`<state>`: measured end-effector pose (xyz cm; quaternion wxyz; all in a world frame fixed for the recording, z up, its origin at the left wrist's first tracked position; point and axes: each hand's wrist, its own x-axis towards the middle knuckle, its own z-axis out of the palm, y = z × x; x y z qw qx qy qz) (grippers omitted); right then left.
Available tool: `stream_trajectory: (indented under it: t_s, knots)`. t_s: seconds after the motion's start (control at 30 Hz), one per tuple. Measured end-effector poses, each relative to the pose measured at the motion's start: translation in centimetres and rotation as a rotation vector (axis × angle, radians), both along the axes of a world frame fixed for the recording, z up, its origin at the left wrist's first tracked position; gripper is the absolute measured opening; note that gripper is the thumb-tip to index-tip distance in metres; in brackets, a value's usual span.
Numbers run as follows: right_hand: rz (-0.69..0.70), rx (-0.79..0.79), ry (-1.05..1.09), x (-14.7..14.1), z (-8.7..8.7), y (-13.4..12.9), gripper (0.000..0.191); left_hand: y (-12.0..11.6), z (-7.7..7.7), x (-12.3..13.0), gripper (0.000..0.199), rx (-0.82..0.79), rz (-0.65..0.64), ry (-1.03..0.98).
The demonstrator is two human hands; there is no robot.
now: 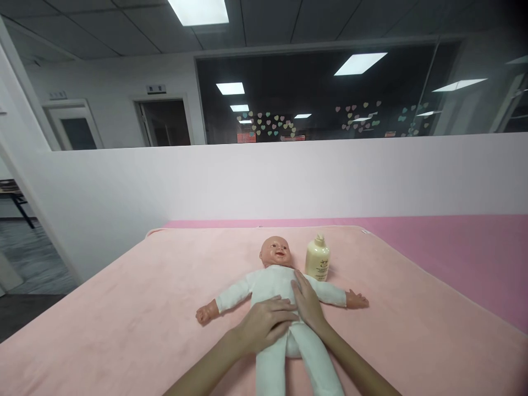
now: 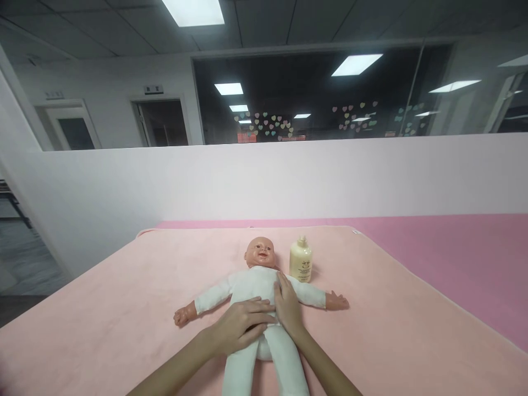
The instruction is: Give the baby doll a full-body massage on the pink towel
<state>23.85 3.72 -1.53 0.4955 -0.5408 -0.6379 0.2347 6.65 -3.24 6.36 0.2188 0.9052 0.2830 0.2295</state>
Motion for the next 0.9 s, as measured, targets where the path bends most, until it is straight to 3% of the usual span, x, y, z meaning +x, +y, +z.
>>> stream_trajectory:
  t_s: [0.07,0.13,0.2,0.27,0.3,0.37,0.43,0.5,0.57,0.67,0.83,0.9]
  knots:
    - [-0.005,-0.005,0.110,0.5,-0.2,0.1,0.053,0.0,1.1,0.6,0.038,0.014,-0.038,0.047]
    - [-0.025,0.002,0.178,0.7,0.0,-0.1,0.050,0.7,1.1,1.0,0.038,0.030,-0.001,0.063]
    - [-0.060,0.041,0.199,0.6,0.5,-0.6,0.047,1.8,0.0,0.9,0.041,0.046,0.133,0.052]
    - [-0.035,0.139,0.158,0.2,1.4,-1.5,0.041,3.1,-1.7,0.5,0.051,0.039,0.347,-0.007]
    - [0.035,0.203,0.107,-0.2,1.9,-2.0,0.036,3.7,-2.7,0.3,0.056,0.019,0.456,-0.064]
    - [0.301,0.318,-0.042,-0.9,2.9,-3.0,0.030,4.7,-4.4,-0.1,0.058,-0.041,0.616,-0.229]
    - [0.555,0.371,-0.197,-1.5,3.9,-3.7,0.033,5.3,-5.6,-0.4,0.054,-0.093,0.662,-0.405]
    - [0.646,0.360,-0.316,-1.8,4.6,-4.0,0.039,5.5,-6.1,-0.6,0.049,-0.131,0.644,-0.520]
    - [0.598,0.313,-0.404,-1.8,4.9,-3.8,0.041,5.5,-6.2,-0.6,0.046,-0.153,0.642,-0.572]
    - [0.417,0.231,-0.496,-1.7,4.4,-3.2,0.040,5.3,-6.0,-0.6,0.043,-0.143,0.665,-0.619]
    - [0.004,0.045,-0.445,-1.3,1.6,-1.7,0.058,5.2,-5.5,-0.6,0.030,-0.032,0.604,-0.560]
    - [-0.069,-0.001,-0.347,-0.9,0.4,-1.2,0.057,4.8,-5.1,-0.5,0.033,0.009,0.484,-0.523]
